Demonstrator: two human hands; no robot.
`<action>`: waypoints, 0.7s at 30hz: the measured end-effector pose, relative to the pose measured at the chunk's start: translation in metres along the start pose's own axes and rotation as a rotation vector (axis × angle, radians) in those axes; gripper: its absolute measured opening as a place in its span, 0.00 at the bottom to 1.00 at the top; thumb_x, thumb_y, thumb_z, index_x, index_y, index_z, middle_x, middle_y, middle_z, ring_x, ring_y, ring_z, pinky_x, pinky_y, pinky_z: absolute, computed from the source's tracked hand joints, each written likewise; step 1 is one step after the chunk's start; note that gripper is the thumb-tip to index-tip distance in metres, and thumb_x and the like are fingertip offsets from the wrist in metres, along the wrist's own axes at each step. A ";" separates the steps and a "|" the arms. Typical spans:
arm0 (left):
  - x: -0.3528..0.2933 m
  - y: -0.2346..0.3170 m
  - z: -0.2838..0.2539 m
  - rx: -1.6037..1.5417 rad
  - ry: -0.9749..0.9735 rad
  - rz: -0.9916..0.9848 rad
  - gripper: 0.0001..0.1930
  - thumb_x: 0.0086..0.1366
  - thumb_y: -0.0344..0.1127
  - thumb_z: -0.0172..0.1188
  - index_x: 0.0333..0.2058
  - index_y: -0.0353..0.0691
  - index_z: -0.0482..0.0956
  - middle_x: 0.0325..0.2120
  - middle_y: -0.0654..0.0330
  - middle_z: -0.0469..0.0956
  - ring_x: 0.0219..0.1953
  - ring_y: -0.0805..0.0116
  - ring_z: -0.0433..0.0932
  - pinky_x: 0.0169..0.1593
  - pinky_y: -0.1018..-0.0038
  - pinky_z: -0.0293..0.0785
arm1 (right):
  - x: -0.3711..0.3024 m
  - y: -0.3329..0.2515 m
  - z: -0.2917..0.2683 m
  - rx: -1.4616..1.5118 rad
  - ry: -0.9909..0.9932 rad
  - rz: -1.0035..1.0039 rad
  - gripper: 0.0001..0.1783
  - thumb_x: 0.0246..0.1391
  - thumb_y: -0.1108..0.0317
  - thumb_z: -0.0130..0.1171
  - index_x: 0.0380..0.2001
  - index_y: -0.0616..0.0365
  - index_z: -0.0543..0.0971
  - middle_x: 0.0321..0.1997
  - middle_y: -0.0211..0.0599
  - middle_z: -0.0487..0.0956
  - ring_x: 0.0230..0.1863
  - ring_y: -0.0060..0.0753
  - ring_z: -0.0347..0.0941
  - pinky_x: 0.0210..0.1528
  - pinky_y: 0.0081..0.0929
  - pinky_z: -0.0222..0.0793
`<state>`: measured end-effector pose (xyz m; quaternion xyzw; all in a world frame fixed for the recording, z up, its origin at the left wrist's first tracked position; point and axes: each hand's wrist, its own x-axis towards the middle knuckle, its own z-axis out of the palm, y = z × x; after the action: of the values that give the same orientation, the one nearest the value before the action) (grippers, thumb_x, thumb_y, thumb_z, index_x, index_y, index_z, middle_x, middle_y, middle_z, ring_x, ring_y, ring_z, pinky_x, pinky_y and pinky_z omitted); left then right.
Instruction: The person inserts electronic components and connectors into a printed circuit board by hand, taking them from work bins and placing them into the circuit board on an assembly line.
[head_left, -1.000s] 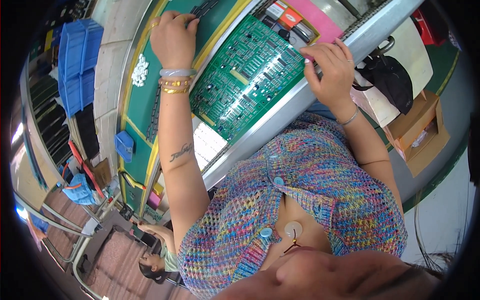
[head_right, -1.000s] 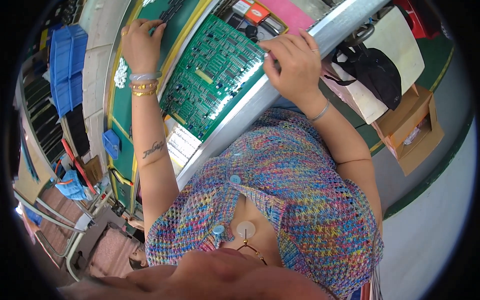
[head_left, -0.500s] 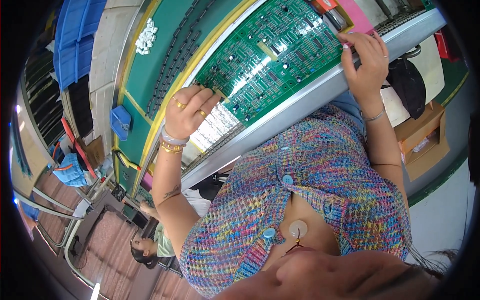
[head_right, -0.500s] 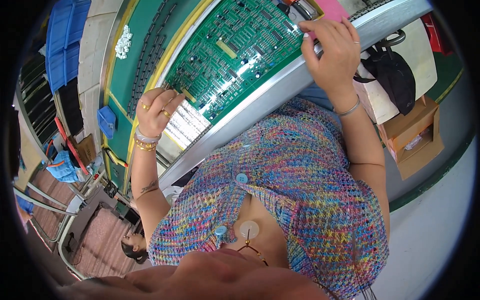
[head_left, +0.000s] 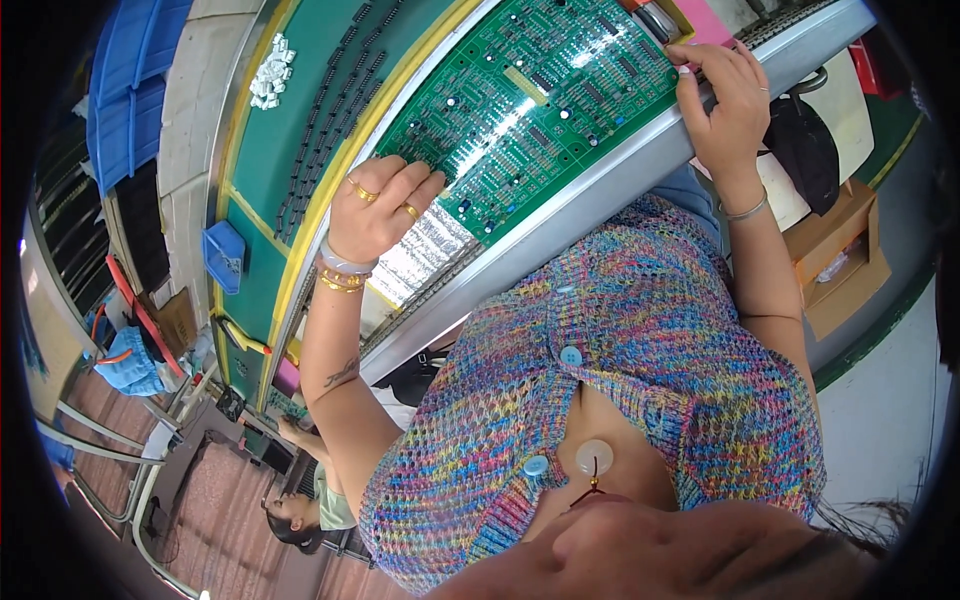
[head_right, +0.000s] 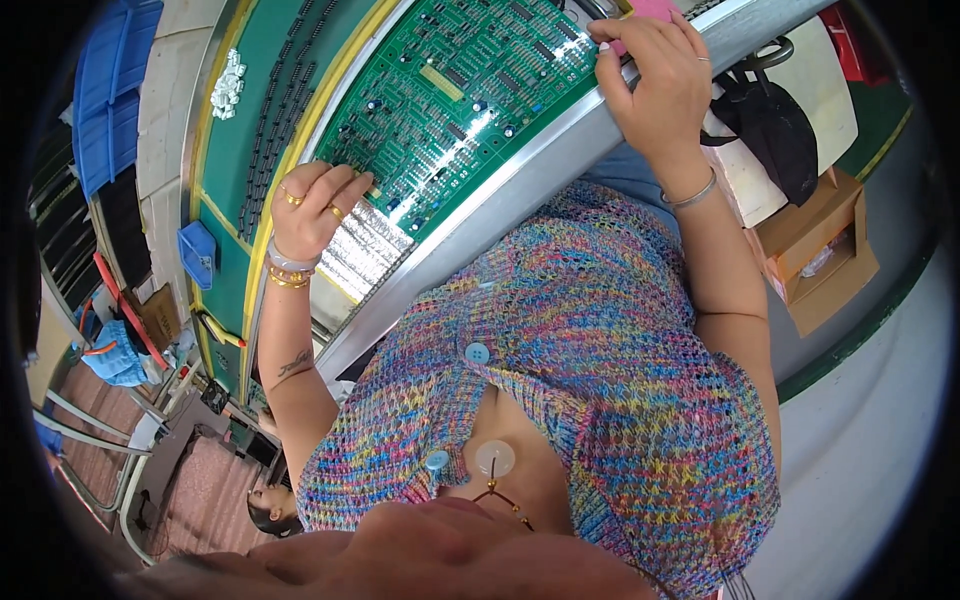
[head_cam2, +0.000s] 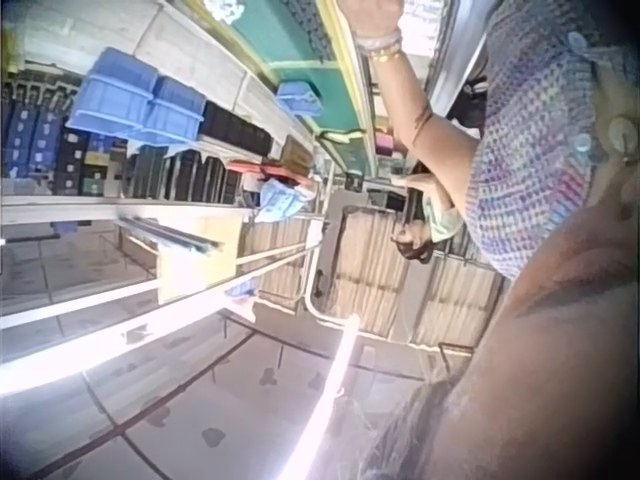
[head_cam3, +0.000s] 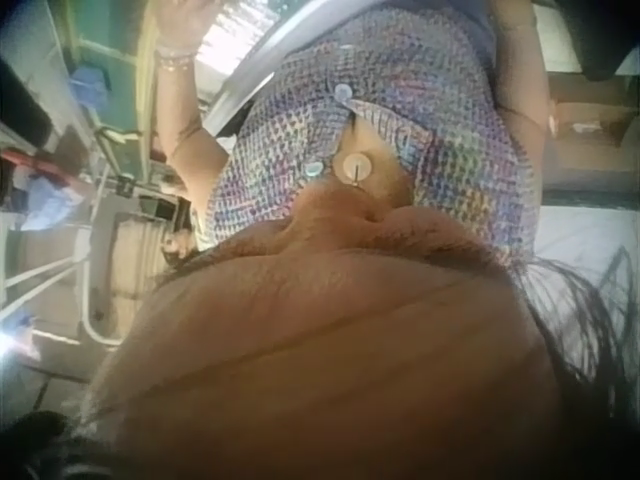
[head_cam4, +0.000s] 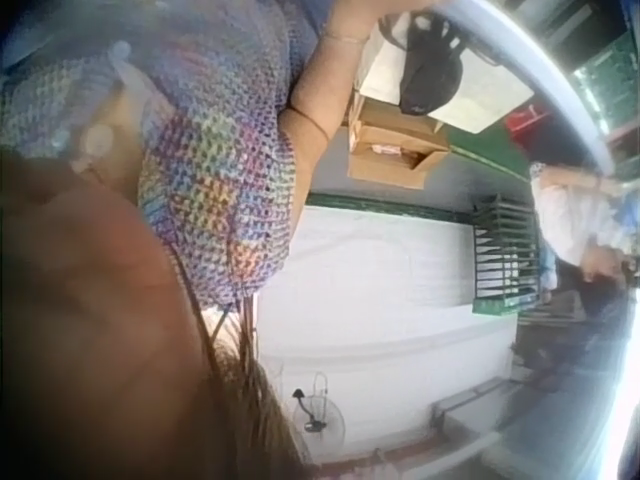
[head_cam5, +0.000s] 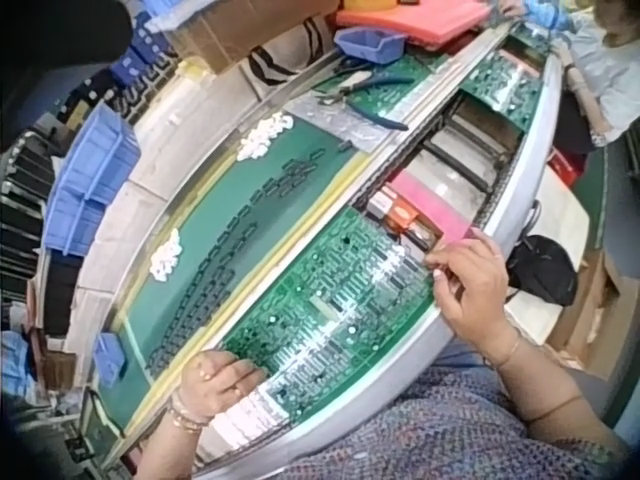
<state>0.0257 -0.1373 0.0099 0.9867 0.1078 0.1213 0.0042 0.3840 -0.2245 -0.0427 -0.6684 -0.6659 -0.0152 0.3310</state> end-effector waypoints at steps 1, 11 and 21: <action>0.000 0.000 0.000 -0.006 -0.002 0.005 0.15 0.45 0.31 0.60 0.36 0.44 0.82 0.37 0.66 0.77 0.39 0.69 0.74 0.39 0.74 0.74 | 0.000 0.000 0.000 -0.002 0.001 0.002 0.08 0.51 0.71 0.55 0.34 0.52 0.82 0.34 0.28 0.82 0.38 0.31 0.77 0.60 0.38 0.61; -0.002 0.001 0.001 0.025 -0.042 0.042 0.17 0.47 0.31 0.61 0.39 0.44 0.83 0.39 0.67 0.77 0.39 0.69 0.73 0.40 0.74 0.73 | 0.004 -0.004 -0.004 0.010 -0.024 0.013 0.08 0.50 0.71 0.56 0.33 0.52 0.81 0.34 0.27 0.82 0.37 0.30 0.77 0.60 0.38 0.62; 0.036 -0.016 -0.008 0.179 0.131 -0.625 0.10 0.48 0.33 0.69 0.33 0.47 0.86 0.32 0.65 0.76 0.36 0.62 0.71 0.41 0.68 0.69 | -0.002 0.001 0.001 0.014 0.010 0.036 0.08 0.47 0.69 0.57 0.32 0.50 0.82 0.33 0.27 0.81 0.40 0.32 0.76 0.59 0.35 0.61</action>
<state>0.0546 -0.1145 0.0255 0.8925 0.4157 0.1673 -0.0523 0.3846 -0.2252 -0.0450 -0.6776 -0.6523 -0.0079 0.3395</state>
